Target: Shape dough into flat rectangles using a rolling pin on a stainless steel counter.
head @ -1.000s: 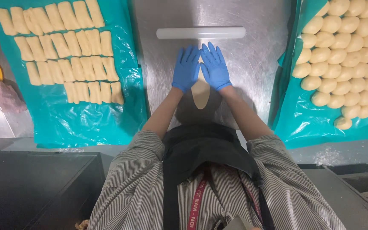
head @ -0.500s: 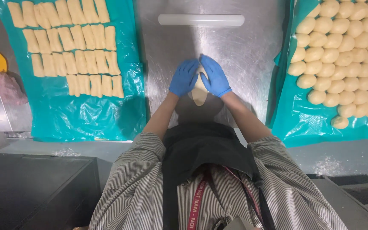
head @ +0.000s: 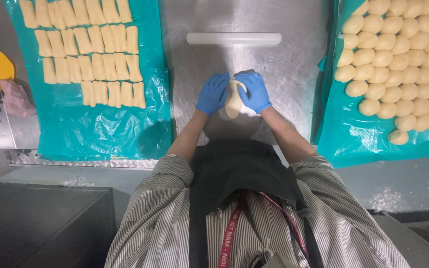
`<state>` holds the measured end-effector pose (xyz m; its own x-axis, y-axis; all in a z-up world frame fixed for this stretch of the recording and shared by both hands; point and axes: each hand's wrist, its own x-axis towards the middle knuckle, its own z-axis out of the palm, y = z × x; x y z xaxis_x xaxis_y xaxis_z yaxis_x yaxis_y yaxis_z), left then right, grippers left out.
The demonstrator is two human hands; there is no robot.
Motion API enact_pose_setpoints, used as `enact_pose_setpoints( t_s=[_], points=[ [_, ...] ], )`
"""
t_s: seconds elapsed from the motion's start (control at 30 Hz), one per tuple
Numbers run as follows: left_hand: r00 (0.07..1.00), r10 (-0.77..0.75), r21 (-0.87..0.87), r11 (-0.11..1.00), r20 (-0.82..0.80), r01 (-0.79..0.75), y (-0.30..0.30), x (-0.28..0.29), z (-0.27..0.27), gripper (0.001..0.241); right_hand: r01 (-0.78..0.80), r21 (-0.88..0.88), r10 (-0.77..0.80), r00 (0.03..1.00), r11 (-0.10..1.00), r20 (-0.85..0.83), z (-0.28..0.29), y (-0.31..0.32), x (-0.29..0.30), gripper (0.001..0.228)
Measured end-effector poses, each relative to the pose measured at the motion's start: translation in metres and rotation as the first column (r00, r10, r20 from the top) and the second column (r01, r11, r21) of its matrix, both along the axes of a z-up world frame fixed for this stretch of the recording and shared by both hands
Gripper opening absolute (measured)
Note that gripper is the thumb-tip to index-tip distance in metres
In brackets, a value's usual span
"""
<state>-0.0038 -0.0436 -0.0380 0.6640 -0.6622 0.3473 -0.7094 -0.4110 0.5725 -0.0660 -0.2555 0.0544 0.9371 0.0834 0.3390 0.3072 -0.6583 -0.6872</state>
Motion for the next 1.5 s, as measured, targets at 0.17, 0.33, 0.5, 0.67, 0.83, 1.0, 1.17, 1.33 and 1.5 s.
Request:
enact_pose_setpoints(
  t_s=[0.17,0.33,0.5,0.67,0.83,1.0,1.17,1.33,1.5],
  points=[
    [0.993,0.002,0.043,0.999,0.119,-0.007,-0.007,0.008,0.035,0.047,0.089,0.034,-0.090,0.996,0.996,0.030,-0.015,-0.006,0.007,0.044],
    [0.993,0.116,0.072,0.990,0.030,-0.118,-0.012,0.020,0.024,0.037,0.247,0.171,-0.195,0.942,0.954,-0.273,-0.042,-0.009,0.015,0.028],
    [0.985,0.174,-0.008,0.985,-0.001,-0.174,-0.009,0.024,0.013,0.034,0.200,0.150,-0.200,0.980,0.968,-0.014,-0.039,-0.008,0.022,0.033],
    [0.992,0.125,0.056,0.991,0.008,-0.125,0.014,0.000,0.027,0.061,0.316,0.167,-0.287,0.941,0.934,-0.179,-0.025,-0.002,0.005,0.042],
    [0.961,-0.254,0.155,0.951,-0.109,0.269,0.032,-0.036,0.056,0.115,-0.181,-0.261,0.119,0.965,0.948,-0.236,0.017,0.008,-0.036,0.113],
    [0.998,-0.054,0.253,0.965,-0.044,0.064,0.026,-0.022,0.033,0.103,-0.116,-0.319,0.061,0.983,0.941,-0.176,-0.031,-0.003,-0.037,0.106],
    [0.993,-0.101,0.249,0.962,-0.061,0.113,0.021,-0.017,0.045,0.104,-0.171,-0.317,0.117,0.976,0.933,-0.181,-0.009,-0.004,-0.032,0.103],
    [0.995,0.075,0.216,0.975,-0.066,-0.059,0.021,-0.012,0.035,0.102,-0.136,-0.269,0.080,0.975,0.953,-0.209,-0.007,-0.013,-0.020,0.102],
    [0.992,-0.046,0.274,0.959,-0.113,0.075,0.019,-0.008,0.042,0.100,-0.211,-0.305,0.133,0.957,0.928,-0.258,-0.011,-0.019,-0.014,0.104]
  ],
)
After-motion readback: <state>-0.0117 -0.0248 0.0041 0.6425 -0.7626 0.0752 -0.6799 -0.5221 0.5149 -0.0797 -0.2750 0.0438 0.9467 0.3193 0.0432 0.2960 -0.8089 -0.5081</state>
